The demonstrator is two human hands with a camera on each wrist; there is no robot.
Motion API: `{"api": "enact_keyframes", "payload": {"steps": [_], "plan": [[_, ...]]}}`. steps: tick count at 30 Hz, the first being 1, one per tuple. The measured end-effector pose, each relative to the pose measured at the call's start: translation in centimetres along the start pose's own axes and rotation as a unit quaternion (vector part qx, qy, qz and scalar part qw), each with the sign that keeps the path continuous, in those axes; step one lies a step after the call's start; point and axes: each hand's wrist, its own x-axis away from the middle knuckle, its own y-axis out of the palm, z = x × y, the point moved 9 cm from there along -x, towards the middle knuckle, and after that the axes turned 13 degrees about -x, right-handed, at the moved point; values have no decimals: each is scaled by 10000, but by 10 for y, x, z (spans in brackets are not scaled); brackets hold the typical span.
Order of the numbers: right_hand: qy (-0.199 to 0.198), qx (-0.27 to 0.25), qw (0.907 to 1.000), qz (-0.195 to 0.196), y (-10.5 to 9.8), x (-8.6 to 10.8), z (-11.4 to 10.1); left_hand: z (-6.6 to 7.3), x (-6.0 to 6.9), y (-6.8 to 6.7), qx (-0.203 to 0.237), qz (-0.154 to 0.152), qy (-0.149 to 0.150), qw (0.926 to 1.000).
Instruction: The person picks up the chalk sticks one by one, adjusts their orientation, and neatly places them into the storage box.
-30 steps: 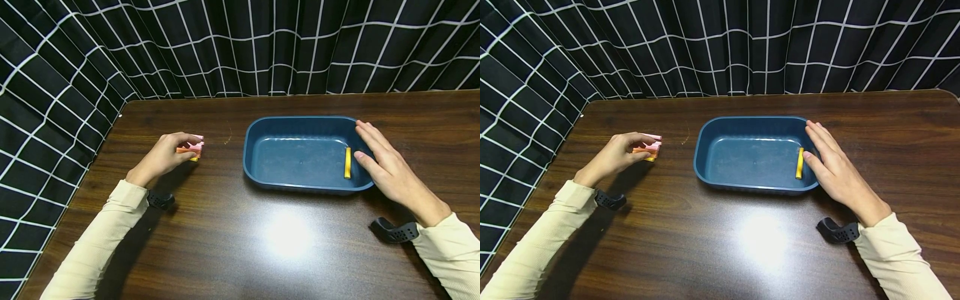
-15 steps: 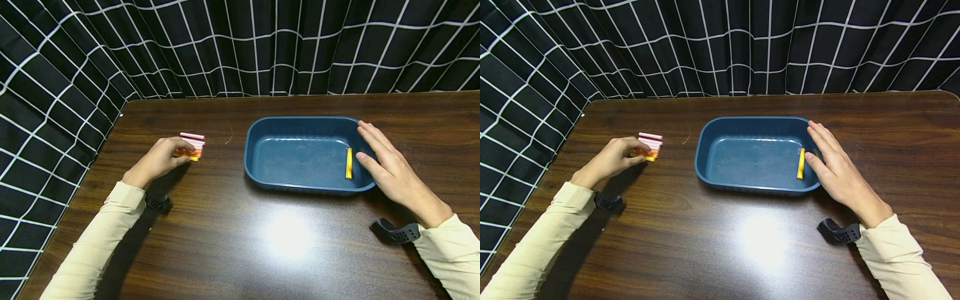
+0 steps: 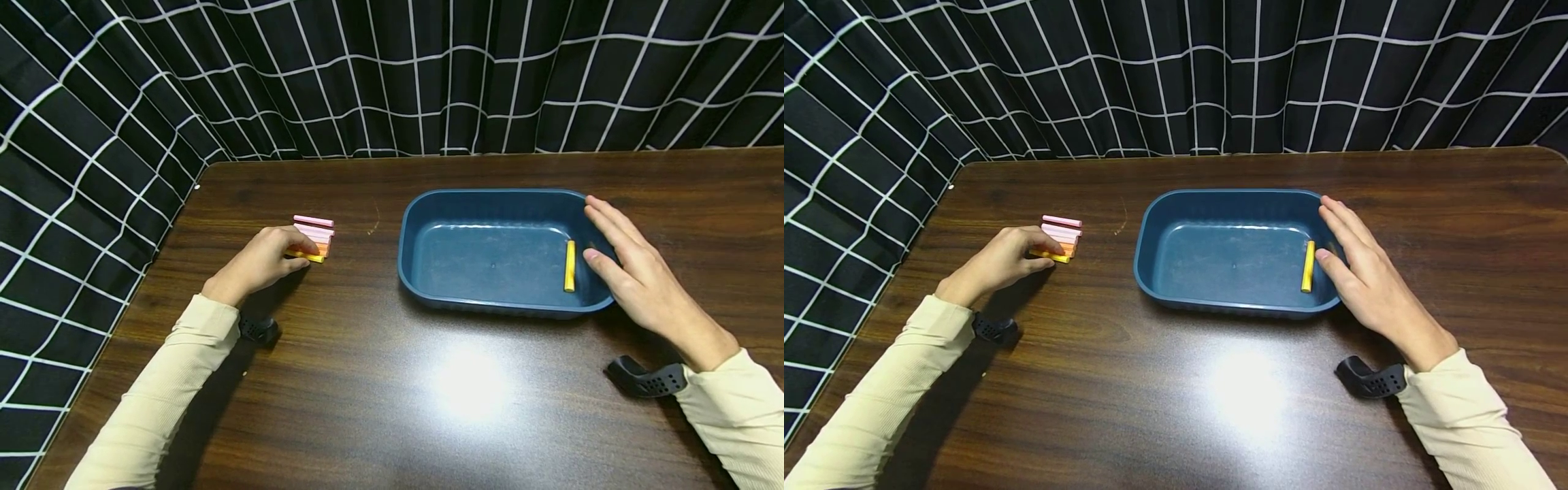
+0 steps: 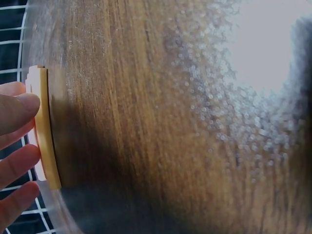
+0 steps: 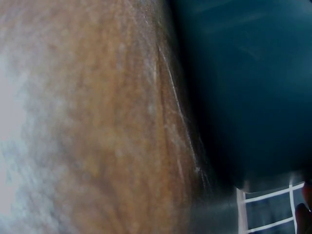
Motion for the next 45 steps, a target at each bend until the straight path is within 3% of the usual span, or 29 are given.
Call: {"api": "enact_keyframes", "payload": {"steps": [11,19,27,34,45], "plan": [[-30,-24,10000,4,0,-2,0,-4,3,0,-61,-37,-92,9999],[-25,-48,10000,25,-1,-2,-1,-3,3,-1,-70,-47,14,10000],[-6,-2,10000,36,-1,-1,0,-3,6,4,-178,-217,-11,9996],[-50,-4,10000,47,-1,-1,-1,0,8,5,-234,-232,201,9993],[-56,7,10000,33,0,0,0,5,7,5,21,-525,162,9985]]}}
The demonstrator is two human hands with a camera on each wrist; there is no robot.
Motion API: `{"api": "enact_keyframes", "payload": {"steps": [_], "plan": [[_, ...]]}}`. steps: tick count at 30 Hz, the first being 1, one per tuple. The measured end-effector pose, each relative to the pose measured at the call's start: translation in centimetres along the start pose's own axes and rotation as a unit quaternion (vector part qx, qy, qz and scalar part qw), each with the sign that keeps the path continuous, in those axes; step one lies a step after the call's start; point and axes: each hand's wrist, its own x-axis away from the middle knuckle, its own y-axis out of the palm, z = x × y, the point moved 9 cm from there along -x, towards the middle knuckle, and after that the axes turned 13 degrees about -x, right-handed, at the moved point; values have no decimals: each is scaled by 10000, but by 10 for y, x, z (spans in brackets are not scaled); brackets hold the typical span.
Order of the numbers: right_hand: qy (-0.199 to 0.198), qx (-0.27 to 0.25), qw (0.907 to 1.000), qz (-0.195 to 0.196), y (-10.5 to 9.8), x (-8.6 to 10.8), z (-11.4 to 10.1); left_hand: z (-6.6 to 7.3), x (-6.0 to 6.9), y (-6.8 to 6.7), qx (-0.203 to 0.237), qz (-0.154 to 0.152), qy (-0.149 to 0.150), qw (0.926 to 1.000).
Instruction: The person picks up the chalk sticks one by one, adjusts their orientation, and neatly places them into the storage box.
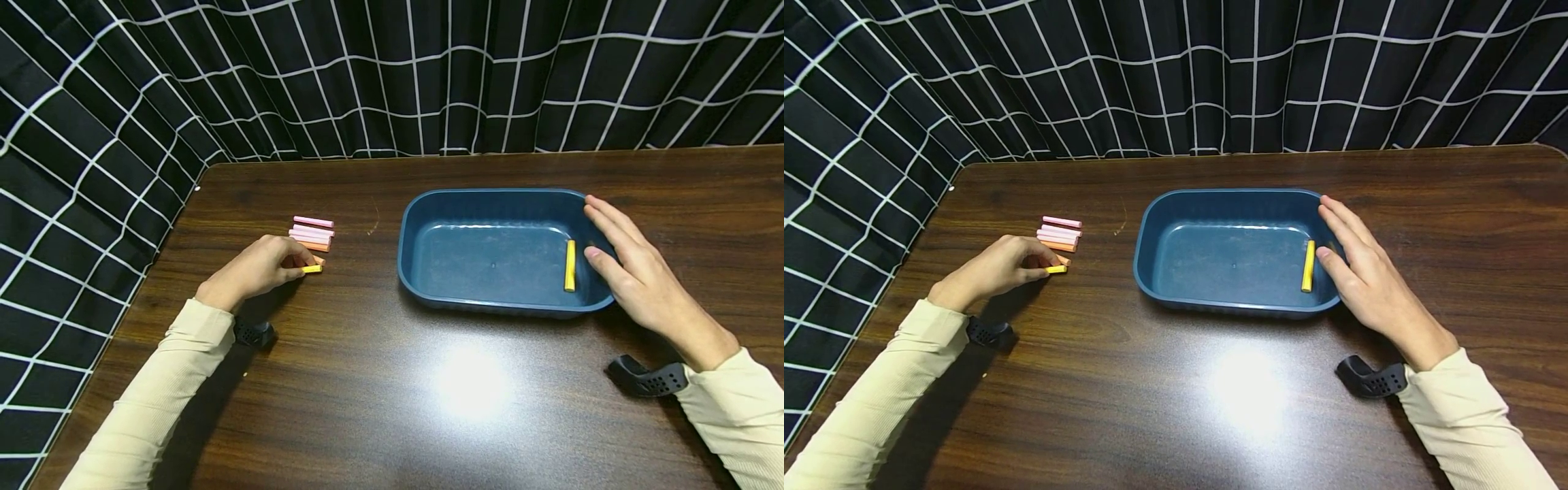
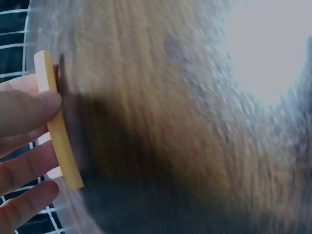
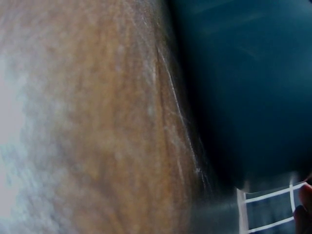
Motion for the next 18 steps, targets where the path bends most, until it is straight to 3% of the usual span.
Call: {"api": "enact_keyframes", "payload": {"steps": [7,18], "plan": [[16,11,10000,8,0,0,0,9,-1,-4,63,-69,67,9999],[-9,50,10000,61,0,0,0,33,-6,-22,379,21,288,9989]]}}
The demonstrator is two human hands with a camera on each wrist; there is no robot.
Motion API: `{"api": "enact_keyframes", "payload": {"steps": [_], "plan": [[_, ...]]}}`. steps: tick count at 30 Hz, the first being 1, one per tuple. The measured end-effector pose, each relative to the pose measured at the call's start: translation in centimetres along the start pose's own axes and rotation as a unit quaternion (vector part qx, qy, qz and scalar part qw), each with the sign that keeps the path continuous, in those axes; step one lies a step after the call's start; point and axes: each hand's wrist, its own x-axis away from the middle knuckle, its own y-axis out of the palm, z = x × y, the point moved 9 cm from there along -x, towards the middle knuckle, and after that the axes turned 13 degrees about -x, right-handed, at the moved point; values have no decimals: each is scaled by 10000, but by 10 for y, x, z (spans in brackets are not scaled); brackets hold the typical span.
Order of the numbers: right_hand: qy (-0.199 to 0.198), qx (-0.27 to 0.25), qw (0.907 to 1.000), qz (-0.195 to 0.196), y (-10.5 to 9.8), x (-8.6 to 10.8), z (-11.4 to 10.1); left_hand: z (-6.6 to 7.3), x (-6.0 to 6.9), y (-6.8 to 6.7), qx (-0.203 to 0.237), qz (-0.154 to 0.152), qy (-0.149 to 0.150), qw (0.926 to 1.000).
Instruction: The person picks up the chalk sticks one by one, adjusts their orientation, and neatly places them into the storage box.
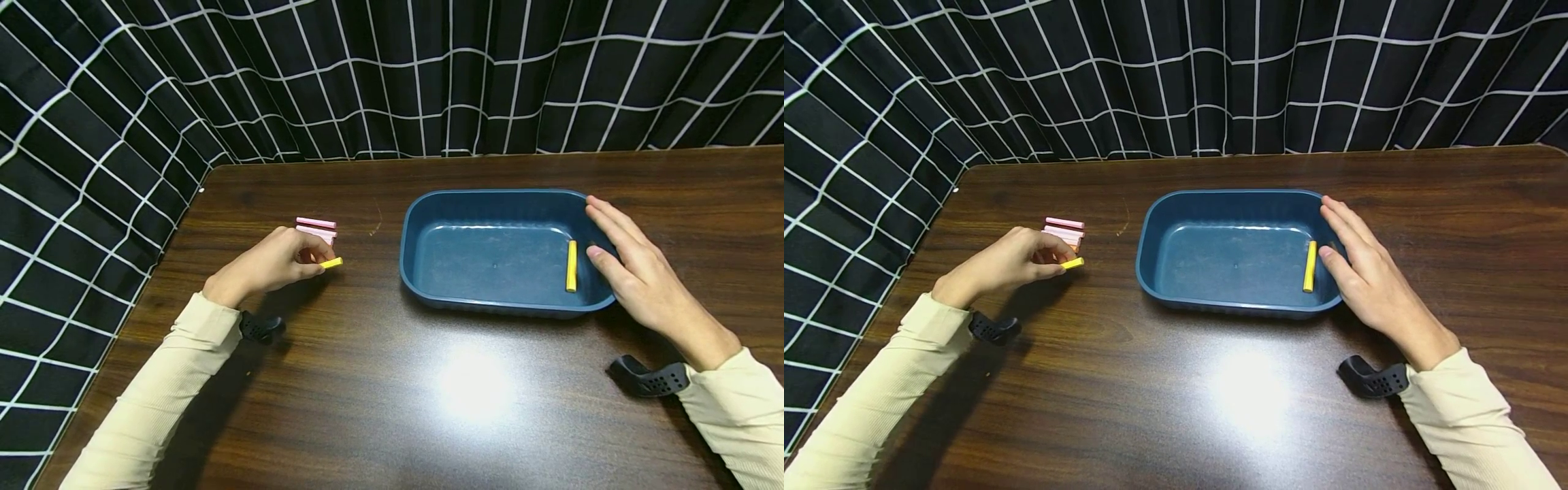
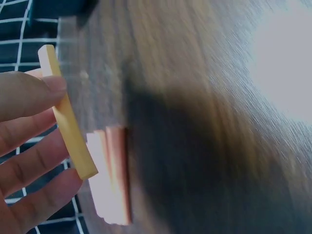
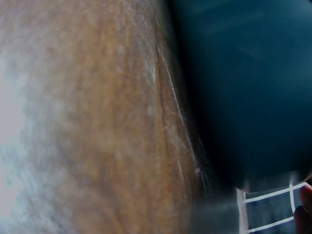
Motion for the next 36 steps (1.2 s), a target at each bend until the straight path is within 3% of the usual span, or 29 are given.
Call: {"api": "enact_keyframes", "payload": {"steps": [6,17,25,36], "plan": [[3,9,10000,11,-1,1,1,19,-7,-10,326,97,226,9992],[-89,-23,9999,77,-1,0,-2,44,-18,-24,945,30,267,9952],[-65,-52,9999,71,-1,-1,0,61,-29,-31,1132,24,273,9932],[6,-87,10000,44,-1,0,2,91,-48,-42,1136,301,639,9910]]}}
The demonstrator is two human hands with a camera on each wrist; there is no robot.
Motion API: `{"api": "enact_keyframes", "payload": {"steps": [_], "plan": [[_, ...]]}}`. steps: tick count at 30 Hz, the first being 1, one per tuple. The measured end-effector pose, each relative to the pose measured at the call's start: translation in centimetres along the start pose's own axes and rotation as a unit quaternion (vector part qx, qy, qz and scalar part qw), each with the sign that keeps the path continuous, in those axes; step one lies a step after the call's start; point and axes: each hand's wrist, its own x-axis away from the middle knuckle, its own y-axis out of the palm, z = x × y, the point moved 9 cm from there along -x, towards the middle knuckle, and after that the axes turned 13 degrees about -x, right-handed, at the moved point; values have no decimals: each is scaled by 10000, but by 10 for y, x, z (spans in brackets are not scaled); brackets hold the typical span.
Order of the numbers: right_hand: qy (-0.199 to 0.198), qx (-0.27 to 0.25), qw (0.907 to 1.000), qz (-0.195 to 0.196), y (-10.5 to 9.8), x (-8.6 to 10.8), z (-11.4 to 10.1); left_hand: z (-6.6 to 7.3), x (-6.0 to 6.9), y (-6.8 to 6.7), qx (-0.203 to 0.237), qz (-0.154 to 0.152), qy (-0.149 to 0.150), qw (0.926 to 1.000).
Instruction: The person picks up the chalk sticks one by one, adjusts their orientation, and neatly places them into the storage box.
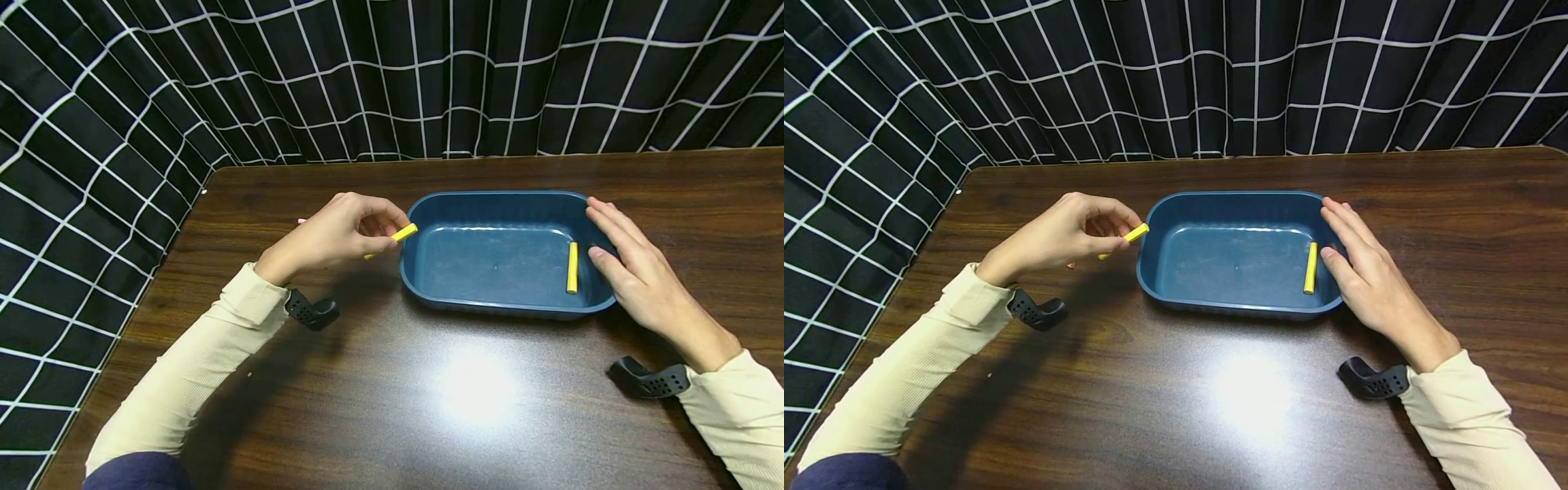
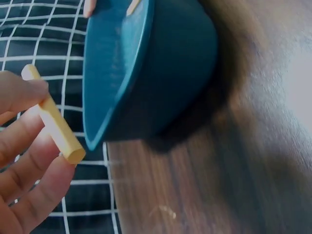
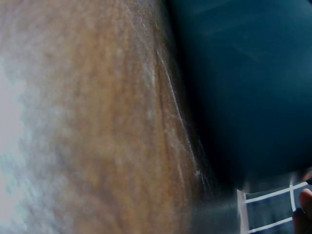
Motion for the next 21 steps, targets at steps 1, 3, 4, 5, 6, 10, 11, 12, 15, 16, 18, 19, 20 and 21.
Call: {"api": "enact_keyframes", "payload": {"steps": [1,3,4,5,6,10,11,12,15,16,18,19,20,21], "plan": [[3,3,10000,1,0,0,0,2,-2,1,-31,14,-7,10000],[9,6,10000,3,0,0,0,6,-7,1,-97,60,-15,9999],[6,7,10000,7,0,0,0,7,-9,2,-119,96,-38,9999],[2,6,10000,9,0,0,0,8,-11,2,-150,123,-79,9998],[-6,7,10000,11,0,0,0,10,-14,2,-179,145,-122,9997],[-43,21,10000,20,0,0,0,15,-26,4,-307,291,-207,9989],[-52,25,10000,22,0,0,-1,16,-29,5,-322,315,-217,9987],[-62,36,10000,31,0,0,-1,18,-33,6,-326,338,-224,9986],[-80,54,9999,53,0,0,-2,21,-43,10,-254,347,-305,9986],[-88,63,9999,60,0,0,-2,22,-46,11,-204,341,-351,9986],[-116,66,9999,73,0,0,-3,24,-54,15,-123,354,-432,9984],[-124,70,9999,77,0,-1,-3,24,-57,16,-91,370,-472,9982],[-128,76,9999,73,0,-1,-2,25,-60,18,-55,404,-501,9979],[-135,78,9999,70,0,-1,-2,26,-64,19,-15,443,-523,9976]]}}
